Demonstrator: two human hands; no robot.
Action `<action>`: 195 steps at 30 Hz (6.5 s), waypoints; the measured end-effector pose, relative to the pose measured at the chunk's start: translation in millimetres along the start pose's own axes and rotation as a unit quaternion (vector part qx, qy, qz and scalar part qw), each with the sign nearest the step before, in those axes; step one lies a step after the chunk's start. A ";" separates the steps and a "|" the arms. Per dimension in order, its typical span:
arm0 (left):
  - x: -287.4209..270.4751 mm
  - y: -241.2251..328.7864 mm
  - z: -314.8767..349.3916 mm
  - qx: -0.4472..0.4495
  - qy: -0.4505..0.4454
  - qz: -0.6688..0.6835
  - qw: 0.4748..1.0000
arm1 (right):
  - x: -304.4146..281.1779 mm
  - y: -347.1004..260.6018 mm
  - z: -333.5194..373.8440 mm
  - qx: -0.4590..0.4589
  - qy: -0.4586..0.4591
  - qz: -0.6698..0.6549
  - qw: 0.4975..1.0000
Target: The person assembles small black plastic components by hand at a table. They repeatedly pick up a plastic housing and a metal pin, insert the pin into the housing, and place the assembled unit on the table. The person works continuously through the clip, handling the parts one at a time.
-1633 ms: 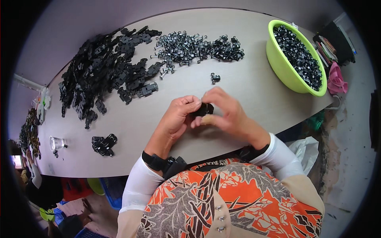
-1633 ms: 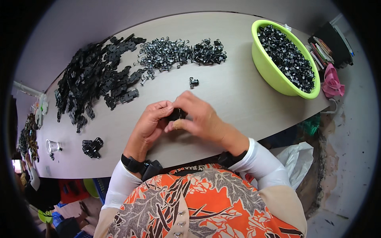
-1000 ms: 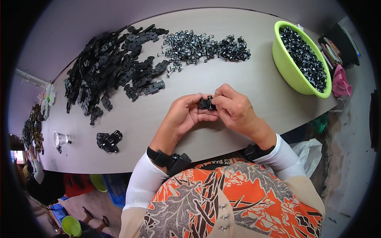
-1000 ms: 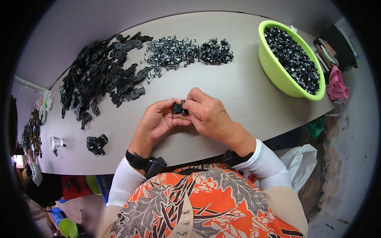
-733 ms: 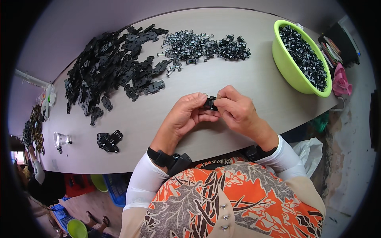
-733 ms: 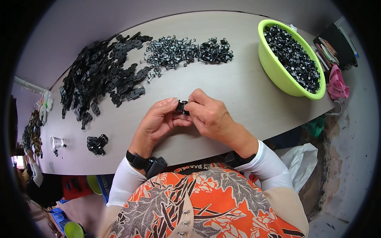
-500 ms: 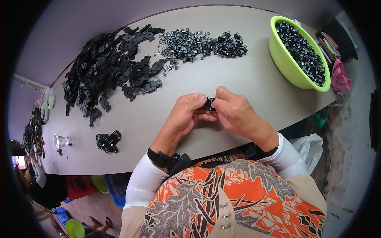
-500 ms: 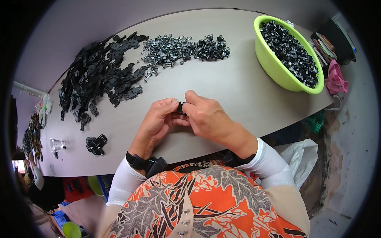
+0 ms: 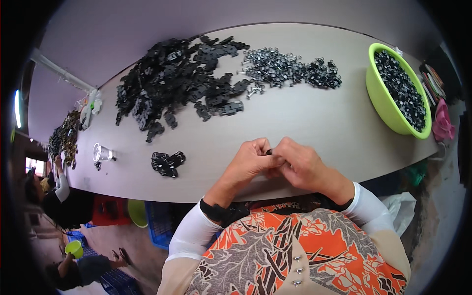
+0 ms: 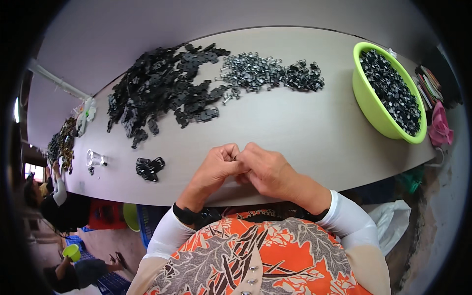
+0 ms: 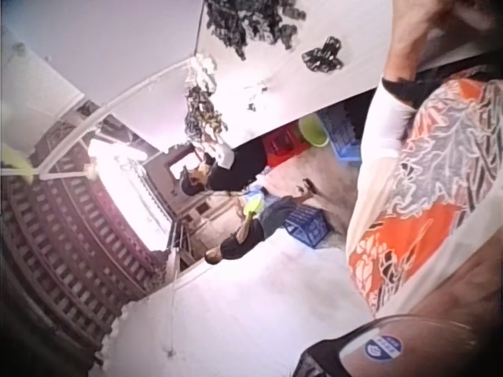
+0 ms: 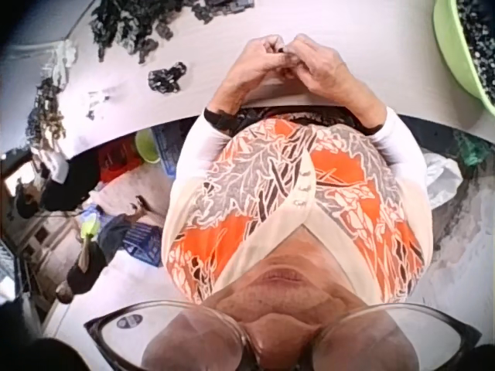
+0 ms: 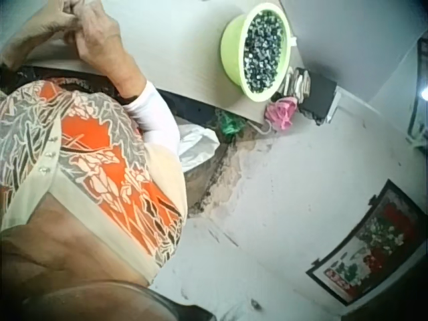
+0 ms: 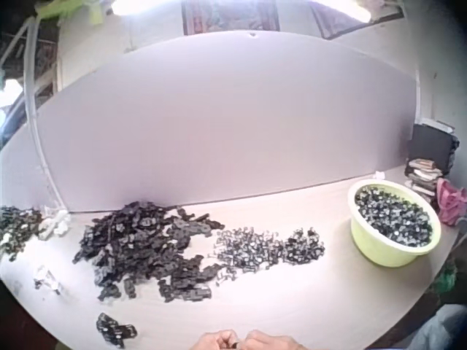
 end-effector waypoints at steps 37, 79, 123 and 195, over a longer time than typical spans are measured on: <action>-72.8 84.1 -33.4 0.060 0.219 -0.678 0.699 | -63.0 132.1 25.2 0.247 0.055 -0.011 0.967; -6.8 0.4 -27.1 0.005 0.070 -0.120 0.990 | -20.8 68.7 32.7 0.103 0.078 -0.194 0.972; 32.8 -3.2 -69.9 -0.048 -0.069 0.086 0.993 | -79.8 96.8 32.1 0.116 0.046 -0.072 0.990; 48.3 -17.0 -48.5 -0.033 -0.152 0.192 0.969 | -46.8 26.8 30.9 0.105 0.035 0.127 0.986</action>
Point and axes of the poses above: each hand's wrist, its own z-axis away from the middle knuckle, its own x-axis out of the palm, y = z × x, the point moved 10 cm from there along -z, towards the middle knuckle, and after that the axes turned 6 degrees about -y, right-handed, at the moved point
